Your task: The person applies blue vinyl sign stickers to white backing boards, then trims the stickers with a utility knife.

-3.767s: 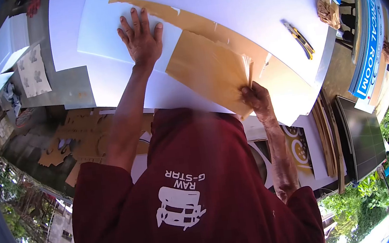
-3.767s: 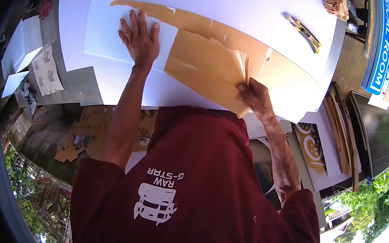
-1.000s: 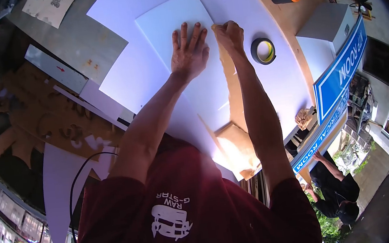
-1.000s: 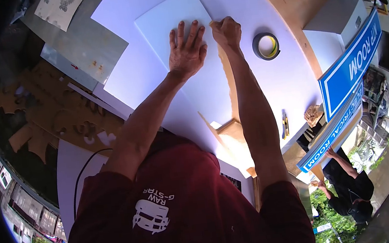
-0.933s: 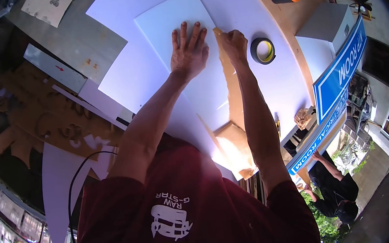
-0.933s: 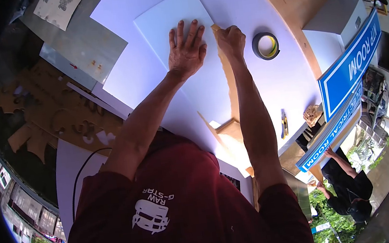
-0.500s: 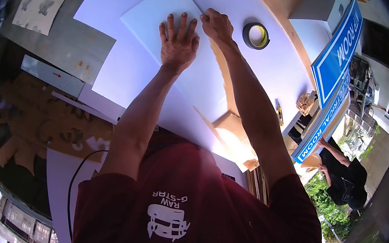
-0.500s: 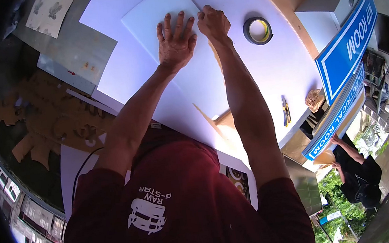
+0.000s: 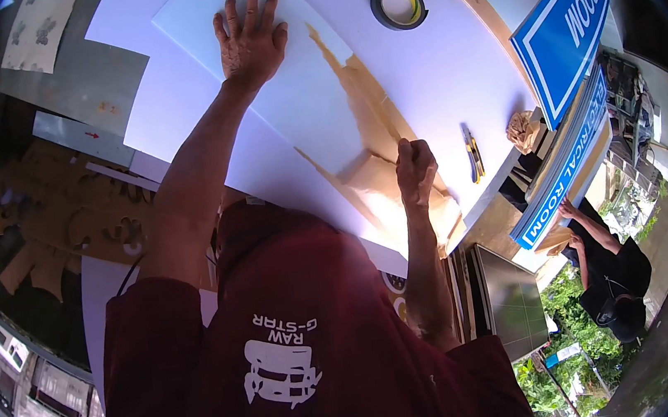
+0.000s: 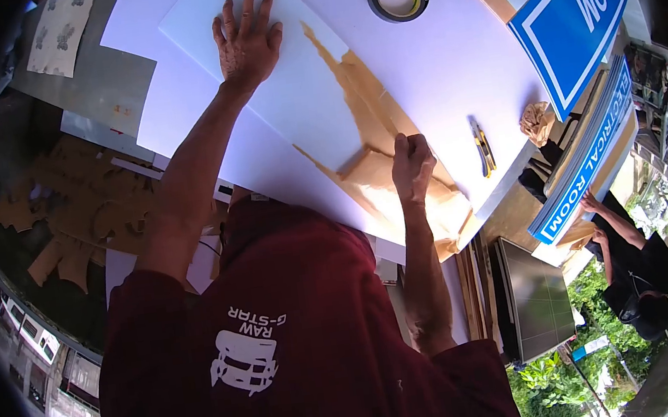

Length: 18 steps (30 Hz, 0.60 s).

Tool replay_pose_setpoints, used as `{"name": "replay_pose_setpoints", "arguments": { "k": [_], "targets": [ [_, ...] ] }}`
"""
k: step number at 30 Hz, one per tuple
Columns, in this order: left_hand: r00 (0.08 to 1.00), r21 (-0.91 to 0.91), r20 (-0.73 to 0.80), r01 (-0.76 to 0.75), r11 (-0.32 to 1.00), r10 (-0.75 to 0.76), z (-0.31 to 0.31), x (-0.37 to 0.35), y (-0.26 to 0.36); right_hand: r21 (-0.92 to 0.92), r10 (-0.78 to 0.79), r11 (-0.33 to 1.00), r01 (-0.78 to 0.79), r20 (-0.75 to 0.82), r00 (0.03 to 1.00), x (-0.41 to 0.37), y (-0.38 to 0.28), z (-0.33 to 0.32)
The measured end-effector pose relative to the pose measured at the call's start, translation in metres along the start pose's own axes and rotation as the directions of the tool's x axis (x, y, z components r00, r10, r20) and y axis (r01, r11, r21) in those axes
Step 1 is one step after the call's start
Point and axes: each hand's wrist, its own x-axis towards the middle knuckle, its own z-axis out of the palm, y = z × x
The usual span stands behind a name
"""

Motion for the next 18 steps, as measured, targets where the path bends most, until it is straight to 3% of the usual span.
{"name": "replay_pose_setpoints", "arguments": {
  "k": [1, 2, 3, 4, 6, 7, 8, 9, 10, 12, 14, 16, 18],
  "targets": [
    [1.0, 0.007, -0.014, -0.011, 1.0, 0.011, 0.002, -0.001, -0.001, -0.067, -0.035, 0.997, 0.031, -0.062, 0.997, -0.017, 0.024, -0.021],
    [0.999, 0.012, -0.026, -0.022, 1.0, 0.022, 0.004, -0.001, -0.002, -0.049, 0.048, 0.997, -0.054, -0.12, 0.992, -0.03, 0.063, -0.042],
    [0.999, 0.026, -0.032, -0.032, 0.999, 0.033, 0.006, -0.001, -0.003, -0.145, 0.101, 0.982, -0.123, -0.152, 0.983, -0.045, 0.092, -0.072],
    [0.998, 0.048, -0.031, -0.044, 0.998, 0.045, 0.007, -0.001, -0.004, -0.033, 0.234, 0.97, -0.241, -0.136, 0.963, -0.059, 0.134, -0.098],
    [0.994, 0.045, -0.072, -0.078, 0.996, 0.082, 0.012, -0.002, -0.008, 0.021, 0.36, 0.933, -0.359, -0.102, 0.928, -0.09, 0.194, -0.145],
    [0.998, 0.032, 0.057, -0.022, 0.999, 0.02, -0.004, 0.003, 0.002, -0.009, 0.243, 0.969, -0.248, -0.15, 0.958, -0.101, 0.197, -0.153],
    [0.999, 0.007, 0.034, -0.042, 0.999, 0.042, -0.005, 0.002, 0.002, -0.046, 0.125, 0.99, -0.136, -0.195, 0.973, -0.112, 0.199, -0.161],
    [0.996, 0.035, -0.033, -0.082, 0.996, 0.083, 0.007, 0.0, -0.006, -0.06, 0.186, 0.979, -0.197, -0.156, 0.97, -0.116, 0.16, -0.166],
    [0.986, 0.063, -0.102, -0.122, 0.99, 0.128, 0.02, -0.001, -0.014, -0.212, -0.012, 0.977, -0.034, -0.212, 0.977, -0.116, 0.15, -0.162],
    [0.989, 0.086, -0.09, -0.113, 0.99, 0.121, 0.024, -0.001, -0.016, -0.235, -0.14, 0.97, 0.066, -0.314, 0.939, -0.107, 0.119, -0.14],
    [0.983, 0.085, -0.118, -0.13, 0.988, 0.139, 0.026, 0.0, -0.017, -0.28, -0.257, 0.944, 0.172, -0.302, 0.918, -0.097, 0.105, -0.113],
    [0.985, 0.063, -0.108, -0.126, 0.99, 0.132, 0.025, -0.002, -0.013, -0.462, -0.488, 0.786, 0.411, -0.056, 0.871, -0.085, 0.117, -0.08],
    [0.985, 0.059, -0.116, -0.118, 0.991, 0.124, 0.024, 0.0, -0.014, -0.284, -0.227, 0.924, 0.257, 0.135, 0.965, -0.083, 0.147, -0.051]
  ]
}}
